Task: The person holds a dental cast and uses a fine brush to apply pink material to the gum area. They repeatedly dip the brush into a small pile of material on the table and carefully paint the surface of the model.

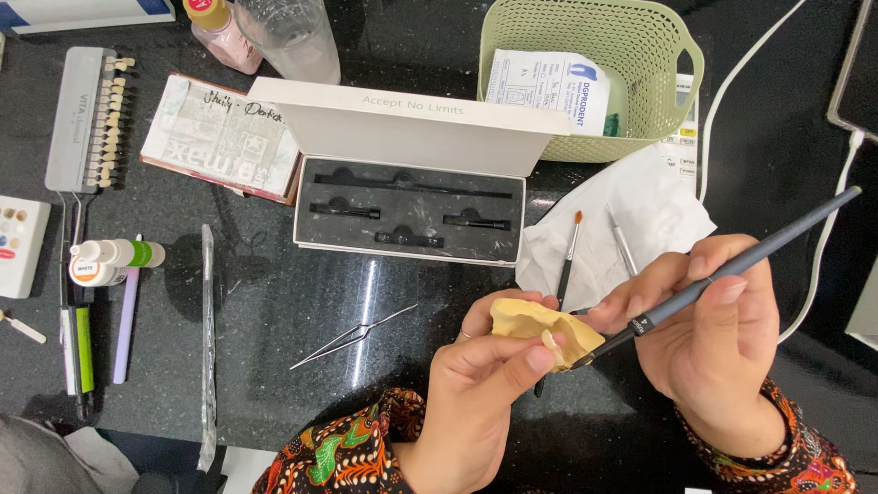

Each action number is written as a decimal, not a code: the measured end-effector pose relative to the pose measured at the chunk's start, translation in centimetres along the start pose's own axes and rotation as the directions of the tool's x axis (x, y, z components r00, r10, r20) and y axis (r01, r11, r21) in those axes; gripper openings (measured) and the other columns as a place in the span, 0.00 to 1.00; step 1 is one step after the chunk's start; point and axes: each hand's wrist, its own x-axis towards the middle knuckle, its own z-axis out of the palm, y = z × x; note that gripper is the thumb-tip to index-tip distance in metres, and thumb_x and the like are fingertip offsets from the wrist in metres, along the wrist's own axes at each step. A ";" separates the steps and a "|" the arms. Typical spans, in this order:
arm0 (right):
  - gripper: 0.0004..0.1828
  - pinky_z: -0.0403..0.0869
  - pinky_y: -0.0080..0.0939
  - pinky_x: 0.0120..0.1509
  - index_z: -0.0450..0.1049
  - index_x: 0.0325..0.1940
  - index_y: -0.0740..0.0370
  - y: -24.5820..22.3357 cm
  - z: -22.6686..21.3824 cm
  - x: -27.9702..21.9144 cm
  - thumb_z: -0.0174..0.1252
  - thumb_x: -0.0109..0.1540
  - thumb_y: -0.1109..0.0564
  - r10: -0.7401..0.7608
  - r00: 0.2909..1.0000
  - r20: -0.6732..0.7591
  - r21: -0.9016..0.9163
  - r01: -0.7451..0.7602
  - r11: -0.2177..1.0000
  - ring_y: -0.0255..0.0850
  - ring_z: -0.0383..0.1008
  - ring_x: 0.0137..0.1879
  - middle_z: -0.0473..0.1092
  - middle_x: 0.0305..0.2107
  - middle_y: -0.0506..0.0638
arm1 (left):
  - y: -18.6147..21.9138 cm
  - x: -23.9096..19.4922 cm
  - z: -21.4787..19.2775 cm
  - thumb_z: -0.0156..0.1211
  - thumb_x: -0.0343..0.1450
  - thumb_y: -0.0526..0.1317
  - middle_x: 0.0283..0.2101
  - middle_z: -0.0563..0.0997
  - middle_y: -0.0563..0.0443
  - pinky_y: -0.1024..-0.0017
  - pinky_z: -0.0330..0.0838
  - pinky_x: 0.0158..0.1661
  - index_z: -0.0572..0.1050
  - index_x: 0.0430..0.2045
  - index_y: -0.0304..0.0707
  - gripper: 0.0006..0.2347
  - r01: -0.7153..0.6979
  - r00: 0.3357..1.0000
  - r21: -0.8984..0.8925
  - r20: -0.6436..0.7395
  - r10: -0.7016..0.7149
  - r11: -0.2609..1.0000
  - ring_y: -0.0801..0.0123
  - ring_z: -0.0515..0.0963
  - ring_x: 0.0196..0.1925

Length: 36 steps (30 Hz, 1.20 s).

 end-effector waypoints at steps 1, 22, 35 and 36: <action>0.16 0.82 0.53 0.51 0.57 0.51 0.60 0.0 0.1 -0.1 0.42 0.81 0.45 -0.005 1.000 -0.002 -0.002 0.005 1.000 0.53 0.79 0.41 0.69 0.31 0.60 | 0.0 0.0 0.0 0.65 0.71 0.31 0.60 0.72 0.45 0.64 0.67 0.65 0.85 0.36 0.30 0.05 -0.001 1.000 0.002 0.001 0.001 1.000 0.60 0.73 0.66; 0.15 0.71 0.46 0.38 0.59 0.52 0.56 1.9 -1.5 -2.8 0.47 0.83 0.44 -0.158 0.976 -0.151 0.005 0.160 0.987 0.42 0.69 0.37 0.67 0.29 0.53 | 0.9 3.4 -2.3 0.61 0.74 0.33 0.62 0.73 0.49 0.63 0.69 0.63 0.79 0.43 0.21 0.09 -0.012 0.998 -0.215 -0.059 -0.001 0.976 0.63 0.76 0.61; 0.10 0.78 0.42 0.49 0.64 0.50 0.64 9.0 -2.3 -7.2 0.56 0.66 0.66 -0.058 0.902 0.427 -0.360 0.228 0.905 0.45 0.78 0.44 0.74 0.39 0.61 | 3.0 6.9 -5.9 0.60 0.77 0.38 0.57 0.78 0.48 0.65 0.69 0.66 0.72 0.58 0.28 0.16 -0.179 0.983 -0.324 -0.010 0.186 0.929 0.66 0.76 0.62; 0.10 0.78 0.40 0.49 0.64 0.50 0.64 9.1 -2.2 -7.2 0.55 0.67 0.66 -0.042 0.914 0.404 -0.353 0.198 0.914 0.42 0.77 0.43 0.75 0.40 0.61 | 2.9 7.0 -5.9 0.61 0.77 0.38 0.56 0.78 0.49 0.65 0.69 0.66 0.73 0.58 0.28 0.16 -0.176 0.983 -0.325 -0.006 0.184 0.929 0.66 0.76 0.62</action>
